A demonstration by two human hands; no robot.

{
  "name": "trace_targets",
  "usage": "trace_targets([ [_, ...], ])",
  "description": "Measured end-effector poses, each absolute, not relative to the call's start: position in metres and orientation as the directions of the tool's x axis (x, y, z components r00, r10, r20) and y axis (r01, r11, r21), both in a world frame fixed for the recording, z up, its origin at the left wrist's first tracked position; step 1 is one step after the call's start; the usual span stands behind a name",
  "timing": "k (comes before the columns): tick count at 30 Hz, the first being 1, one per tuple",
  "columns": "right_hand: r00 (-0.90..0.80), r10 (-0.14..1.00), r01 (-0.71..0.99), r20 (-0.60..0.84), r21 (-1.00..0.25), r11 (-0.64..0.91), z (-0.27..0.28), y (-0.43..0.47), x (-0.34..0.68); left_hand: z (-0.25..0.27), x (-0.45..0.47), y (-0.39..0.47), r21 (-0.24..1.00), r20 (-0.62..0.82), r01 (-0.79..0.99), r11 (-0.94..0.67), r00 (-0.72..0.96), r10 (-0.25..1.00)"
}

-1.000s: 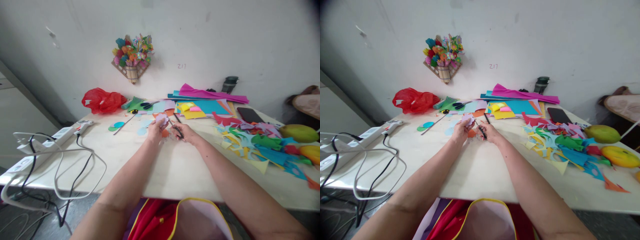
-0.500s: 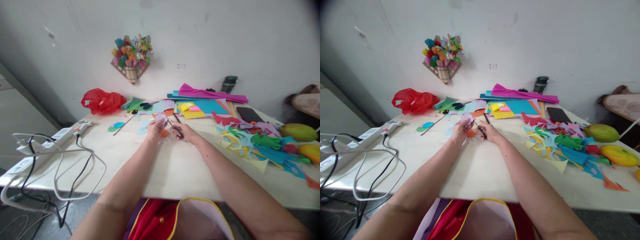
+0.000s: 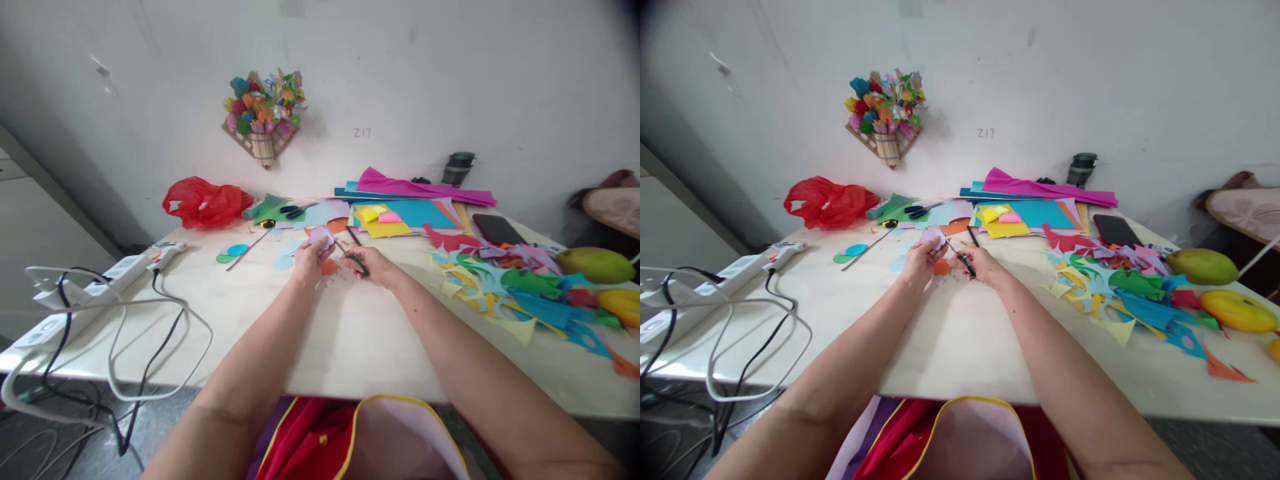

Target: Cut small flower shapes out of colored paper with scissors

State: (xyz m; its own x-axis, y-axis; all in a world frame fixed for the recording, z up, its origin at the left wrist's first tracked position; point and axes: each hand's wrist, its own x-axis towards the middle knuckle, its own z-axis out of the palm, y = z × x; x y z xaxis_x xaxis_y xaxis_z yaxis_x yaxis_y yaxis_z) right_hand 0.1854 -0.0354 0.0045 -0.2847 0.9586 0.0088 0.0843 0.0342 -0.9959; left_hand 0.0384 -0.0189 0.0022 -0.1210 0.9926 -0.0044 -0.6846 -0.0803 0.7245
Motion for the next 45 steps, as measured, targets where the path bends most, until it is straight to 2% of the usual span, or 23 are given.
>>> trace_targets([
  [7, -0.345, 0.937, 0.145, 0.058, -0.983, 0.114, 0.007, -0.042, 0.193, 0.003, 0.038, -0.019, 0.745, -0.012, -0.663, -0.066, -0.113, 0.994],
  [13, -0.330, 0.944, 0.144, 0.031, -0.986, 0.083, 0.012, -0.046, 0.196, 0.003, 0.038, -0.022, 0.778, 0.005, -0.627, -0.037, -0.052, 0.999],
  [18, -0.318, 0.946, 0.126, 0.065, -0.986, 0.110, 0.010, -0.045, 0.197, 0.003, 0.039, -0.022, 0.803, -0.001, -0.595, -0.006, -0.011, 1.000],
  [31, -0.290, 0.956, 0.131, 0.055, -0.987, 0.097, 0.009, -0.043, 0.194, -0.001, 0.040, -0.020, 0.833, 0.018, -0.552, -0.037, -0.039, 0.999],
  [39, -0.324, 0.943, 0.128, 0.079, -0.984, 0.127, 0.006, -0.041, 0.201, -0.003, 0.028, -0.015, 0.895, 0.179, -0.425, -0.132, 0.071, 0.981],
  [45, -0.370, 0.927, 0.144, 0.060, -0.982, 0.121, 0.003, -0.038, 0.207, 0.001, 0.020, -0.013, 0.908, 0.206, -0.392, -0.151, 0.102, 0.973],
])
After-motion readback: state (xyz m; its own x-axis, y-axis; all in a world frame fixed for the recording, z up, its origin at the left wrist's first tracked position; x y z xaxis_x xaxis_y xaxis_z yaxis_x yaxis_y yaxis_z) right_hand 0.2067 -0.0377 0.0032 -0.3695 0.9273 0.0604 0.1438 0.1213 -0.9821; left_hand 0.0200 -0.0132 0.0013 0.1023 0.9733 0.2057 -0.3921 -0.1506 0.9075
